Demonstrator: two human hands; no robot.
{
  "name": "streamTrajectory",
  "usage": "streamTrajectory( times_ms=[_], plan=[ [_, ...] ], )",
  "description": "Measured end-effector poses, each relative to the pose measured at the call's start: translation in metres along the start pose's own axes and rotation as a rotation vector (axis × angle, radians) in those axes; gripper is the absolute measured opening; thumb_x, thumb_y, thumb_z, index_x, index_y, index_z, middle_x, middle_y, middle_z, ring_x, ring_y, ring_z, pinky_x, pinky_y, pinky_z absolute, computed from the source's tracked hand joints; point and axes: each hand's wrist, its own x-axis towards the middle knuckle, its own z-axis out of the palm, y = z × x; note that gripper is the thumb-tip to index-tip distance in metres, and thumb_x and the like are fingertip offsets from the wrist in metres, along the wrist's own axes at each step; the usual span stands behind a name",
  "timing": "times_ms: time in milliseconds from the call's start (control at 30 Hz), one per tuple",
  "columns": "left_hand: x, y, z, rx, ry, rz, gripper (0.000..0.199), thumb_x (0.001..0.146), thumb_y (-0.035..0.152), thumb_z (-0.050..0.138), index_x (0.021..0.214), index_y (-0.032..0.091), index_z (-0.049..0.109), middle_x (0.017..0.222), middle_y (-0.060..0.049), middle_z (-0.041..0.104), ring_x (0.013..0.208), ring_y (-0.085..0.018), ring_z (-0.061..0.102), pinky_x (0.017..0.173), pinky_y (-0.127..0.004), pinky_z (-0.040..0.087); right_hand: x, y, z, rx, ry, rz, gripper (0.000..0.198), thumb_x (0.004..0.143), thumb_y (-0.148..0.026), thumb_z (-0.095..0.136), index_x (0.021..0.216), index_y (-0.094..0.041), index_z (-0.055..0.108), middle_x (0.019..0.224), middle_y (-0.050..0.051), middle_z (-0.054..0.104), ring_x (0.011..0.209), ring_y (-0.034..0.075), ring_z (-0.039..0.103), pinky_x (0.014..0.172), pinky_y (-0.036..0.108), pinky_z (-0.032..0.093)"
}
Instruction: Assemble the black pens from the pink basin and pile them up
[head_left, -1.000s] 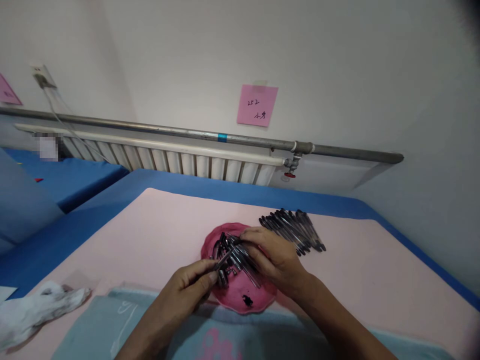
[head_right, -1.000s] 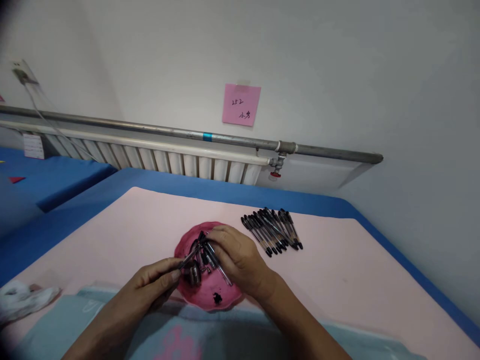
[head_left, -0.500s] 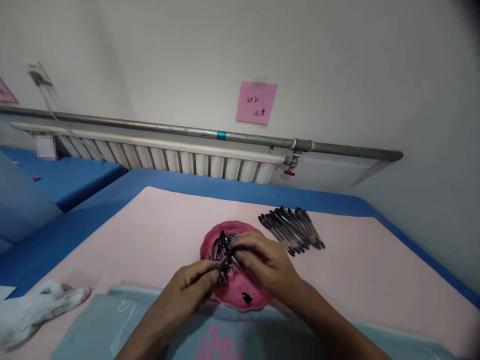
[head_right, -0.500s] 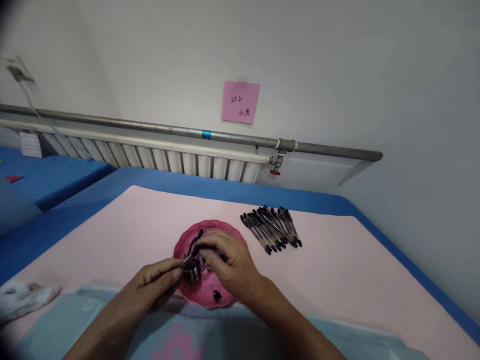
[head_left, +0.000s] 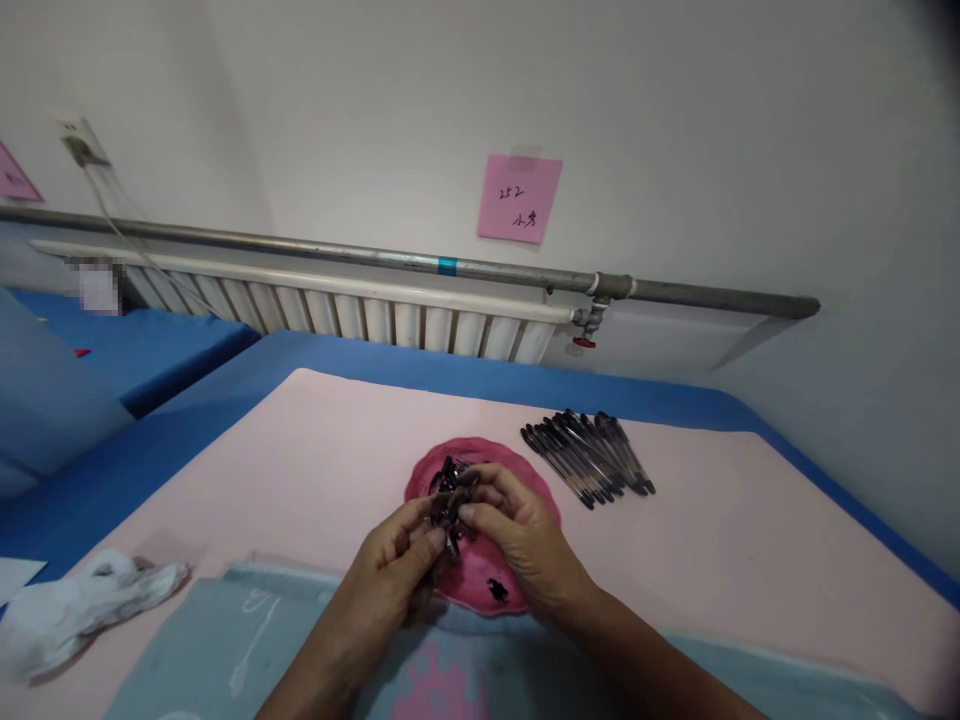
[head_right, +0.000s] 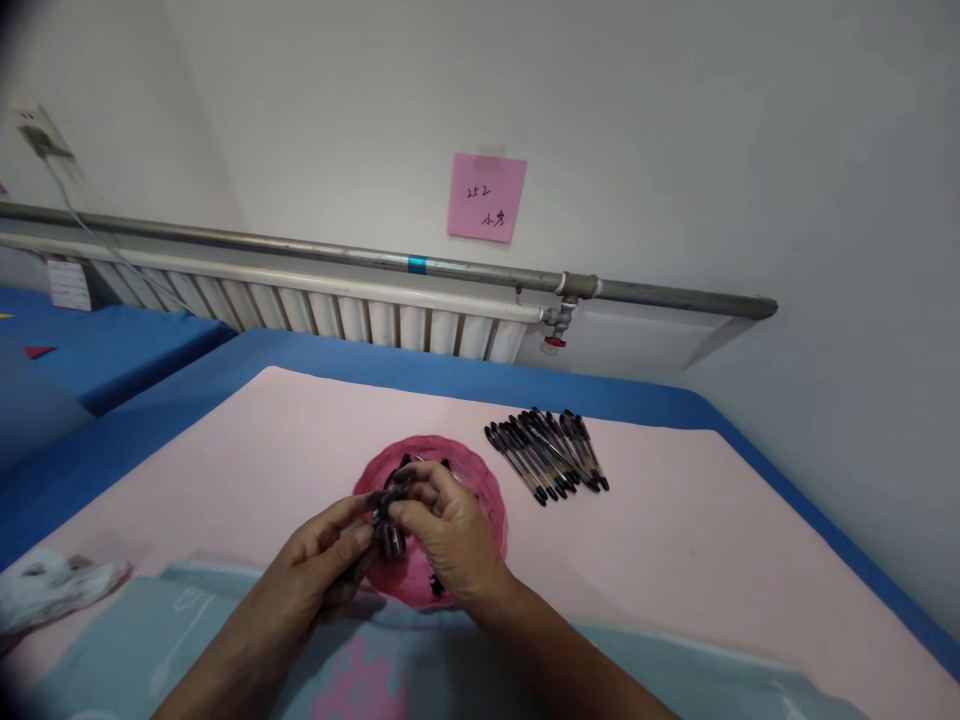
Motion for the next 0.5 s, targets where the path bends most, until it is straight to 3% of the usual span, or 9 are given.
streamTrajectory(
  times_ms=[133, 267, 367, 500],
  plan=[
    [0.002, -0.001, -0.001, -0.011, 0.005, 0.011, 0.061, 0.068, 0.048, 0.07, 0.12, 0.019, 0.055, 0.052, 0.01, 0.035, 0.038, -0.002, 0.017, 0.037, -0.019, 0.012, -0.001, 0.002, 0.005, -0.008, -0.018, -0.003, 0.023, 0.07, -0.017, 0.062, 0.092, -0.023, 0.057, 0.082, -0.001, 0.067, 0.081, 0.015, 0.065, 0.076, 0.031, 0.051],
    [0.0, 0.005, -0.003, -0.027, 0.025, 0.033, 0.052, 0.071, 0.044, 0.069, 0.115, 0.018, 0.057, 0.053, 0.01, 0.036, 0.038, -0.001, 0.017, 0.037, -0.018, 0.011, 0.004, -0.003, 0.0, -0.066, -0.026, -0.046, 0.031, 0.073, -0.021, 0.061, 0.103, -0.025, 0.052, 0.086, 0.0, 0.066, 0.078, 0.015, 0.064, 0.071, 0.031, 0.052],
    [-0.002, 0.011, -0.006, -0.047, 0.105, 0.055, 0.042, 0.073, 0.044, 0.066, 0.105, 0.019, 0.059, 0.052, 0.011, 0.035, 0.037, -0.001, 0.016, 0.037, -0.017, 0.009, 0.009, -0.008, -0.012, -0.429, 0.031, -0.176, 0.009, 0.08, -0.023, 0.052, 0.089, -0.023, 0.056, 0.08, -0.001, 0.064, 0.071, 0.015, 0.061, 0.064, 0.03, 0.05],
    [0.0, 0.013, -0.008, -0.012, 0.133, 0.043, 0.037, 0.073, 0.05, 0.064, 0.093, 0.019, 0.059, 0.051, 0.01, 0.037, 0.035, -0.001, 0.018, 0.035, -0.016, 0.009, 0.01, -0.002, -0.023, -1.124, -0.125, -0.294, 0.015, 0.077, -0.012, 0.049, 0.068, -0.02, 0.057, 0.068, 0.001, 0.063, 0.064, 0.016, 0.058, 0.058, 0.028, 0.043]
  ],
)
